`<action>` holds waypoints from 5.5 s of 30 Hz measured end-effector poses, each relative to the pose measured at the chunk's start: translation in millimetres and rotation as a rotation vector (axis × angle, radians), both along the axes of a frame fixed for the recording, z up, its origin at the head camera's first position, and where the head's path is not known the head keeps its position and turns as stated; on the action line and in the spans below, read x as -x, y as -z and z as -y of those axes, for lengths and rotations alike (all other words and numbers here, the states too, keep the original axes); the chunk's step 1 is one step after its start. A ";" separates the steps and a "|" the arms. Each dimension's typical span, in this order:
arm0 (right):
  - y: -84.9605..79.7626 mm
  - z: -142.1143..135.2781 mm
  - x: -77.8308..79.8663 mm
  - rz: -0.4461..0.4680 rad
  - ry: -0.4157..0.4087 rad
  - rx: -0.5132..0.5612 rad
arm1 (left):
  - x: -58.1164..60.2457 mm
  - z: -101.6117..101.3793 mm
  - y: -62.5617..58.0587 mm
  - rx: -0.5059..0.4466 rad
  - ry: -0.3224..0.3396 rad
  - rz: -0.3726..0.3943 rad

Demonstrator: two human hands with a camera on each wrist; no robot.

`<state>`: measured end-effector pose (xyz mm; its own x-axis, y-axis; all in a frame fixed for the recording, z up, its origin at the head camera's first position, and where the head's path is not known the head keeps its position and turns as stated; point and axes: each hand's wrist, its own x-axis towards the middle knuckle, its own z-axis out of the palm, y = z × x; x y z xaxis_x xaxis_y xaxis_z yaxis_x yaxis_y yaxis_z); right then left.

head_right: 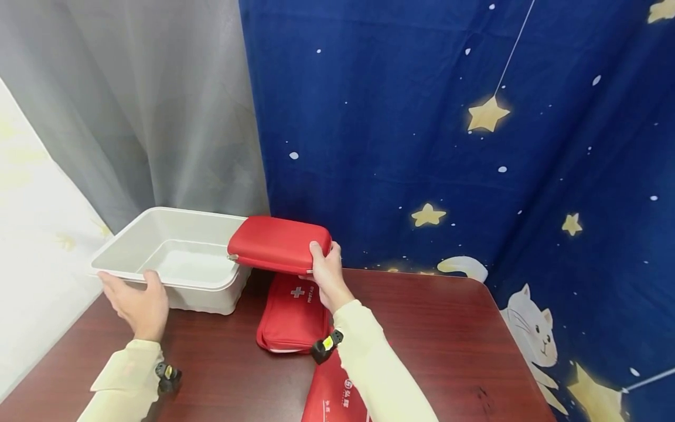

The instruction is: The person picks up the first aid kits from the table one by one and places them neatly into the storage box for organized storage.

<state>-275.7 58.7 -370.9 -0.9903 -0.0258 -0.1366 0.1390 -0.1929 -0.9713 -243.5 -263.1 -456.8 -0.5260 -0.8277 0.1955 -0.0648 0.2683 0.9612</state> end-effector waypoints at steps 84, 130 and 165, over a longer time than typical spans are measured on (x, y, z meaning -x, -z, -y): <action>0.8 127.4 -1.9 -0.033 0.062 -0.194 | -3.9 0.3 2.4 0.046 -0.038 0.002; 69.9 -10.7 39.3 -0.038 0.087 -0.259 | -4.0 2.3 3.6 0.051 -0.033 -0.016; 102.0 -38.9 57.2 0.039 0.042 -0.545 | -4.2 1.1 5.7 0.059 -0.045 -0.032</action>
<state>-332.9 97.7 -473.0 -0.9829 0.0983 -0.1557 0.1798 0.3310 -0.9263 -239.3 -264.2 -462.5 -0.4811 -0.8369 0.2611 -0.0474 0.3222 0.9455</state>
